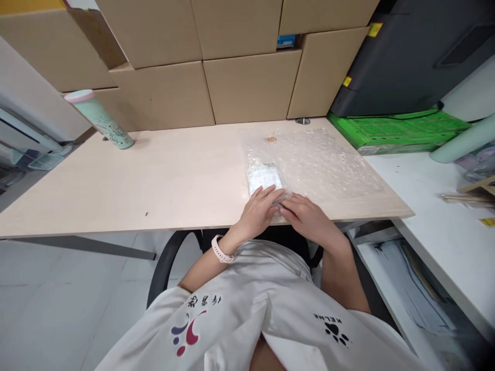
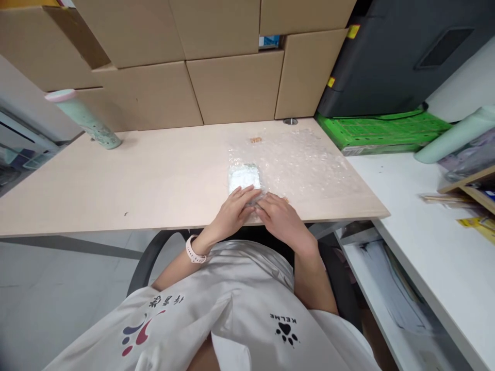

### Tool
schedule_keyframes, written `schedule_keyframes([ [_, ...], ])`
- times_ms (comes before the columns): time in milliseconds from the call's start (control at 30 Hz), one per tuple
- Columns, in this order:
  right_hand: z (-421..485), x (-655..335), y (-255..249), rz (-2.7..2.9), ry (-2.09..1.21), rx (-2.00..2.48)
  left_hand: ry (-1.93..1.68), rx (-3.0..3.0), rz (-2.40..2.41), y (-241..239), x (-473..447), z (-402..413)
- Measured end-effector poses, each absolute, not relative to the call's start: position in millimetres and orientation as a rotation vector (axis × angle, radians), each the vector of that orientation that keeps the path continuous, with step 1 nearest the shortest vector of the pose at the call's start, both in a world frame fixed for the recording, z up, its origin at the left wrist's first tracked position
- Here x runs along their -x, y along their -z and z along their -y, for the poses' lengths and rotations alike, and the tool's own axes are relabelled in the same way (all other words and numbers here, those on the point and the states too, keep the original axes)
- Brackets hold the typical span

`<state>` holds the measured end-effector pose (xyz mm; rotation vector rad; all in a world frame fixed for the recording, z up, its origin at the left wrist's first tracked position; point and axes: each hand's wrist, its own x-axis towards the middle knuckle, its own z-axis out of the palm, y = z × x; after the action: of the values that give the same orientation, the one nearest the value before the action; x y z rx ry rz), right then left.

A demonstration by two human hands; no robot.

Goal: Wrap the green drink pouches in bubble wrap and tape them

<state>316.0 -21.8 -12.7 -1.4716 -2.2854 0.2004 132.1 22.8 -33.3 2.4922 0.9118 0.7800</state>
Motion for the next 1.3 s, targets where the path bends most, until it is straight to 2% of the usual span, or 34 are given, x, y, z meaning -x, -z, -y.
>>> schedule_keyframes([
  [167,37,-318,-8,1.902,-0.12,1.475,-0.628,-2.635,-1.027,32,-144,-20],
  [333,10,-300,7,1.92,-0.367,1.379,-0.767,-2.481,-0.967,34,-145,-14],
  [500,-2,-299,21,1.837,-0.457,1.459,-1.257,-1.809,-1.125,34,-120,-6],
  [633,6,-293,15,1.847,-0.467,1.503,-1.213,-1.083,-0.995,25,-100,-4],
  [733,15,-281,11,1.829,-0.578,1.417,-1.222,-0.908,-0.898,17,-96,8],
  [867,26,-268,12,1.632,-0.871,1.209,-1.336,-1.237,-0.796,10,-101,31],
  [1067,26,-281,28,1.386,-1.011,1.186,-1.083,-2.263,-0.902,19,-125,21],
  [1167,23,-303,33,1.375,-0.858,1.387,-0.909,-2.516,-0.995,32,-142,5],
  [1300,19,-329,29,1.445,-0.318,1.717,-0.757,-2.67,-1.073,41,-160,-7],
])
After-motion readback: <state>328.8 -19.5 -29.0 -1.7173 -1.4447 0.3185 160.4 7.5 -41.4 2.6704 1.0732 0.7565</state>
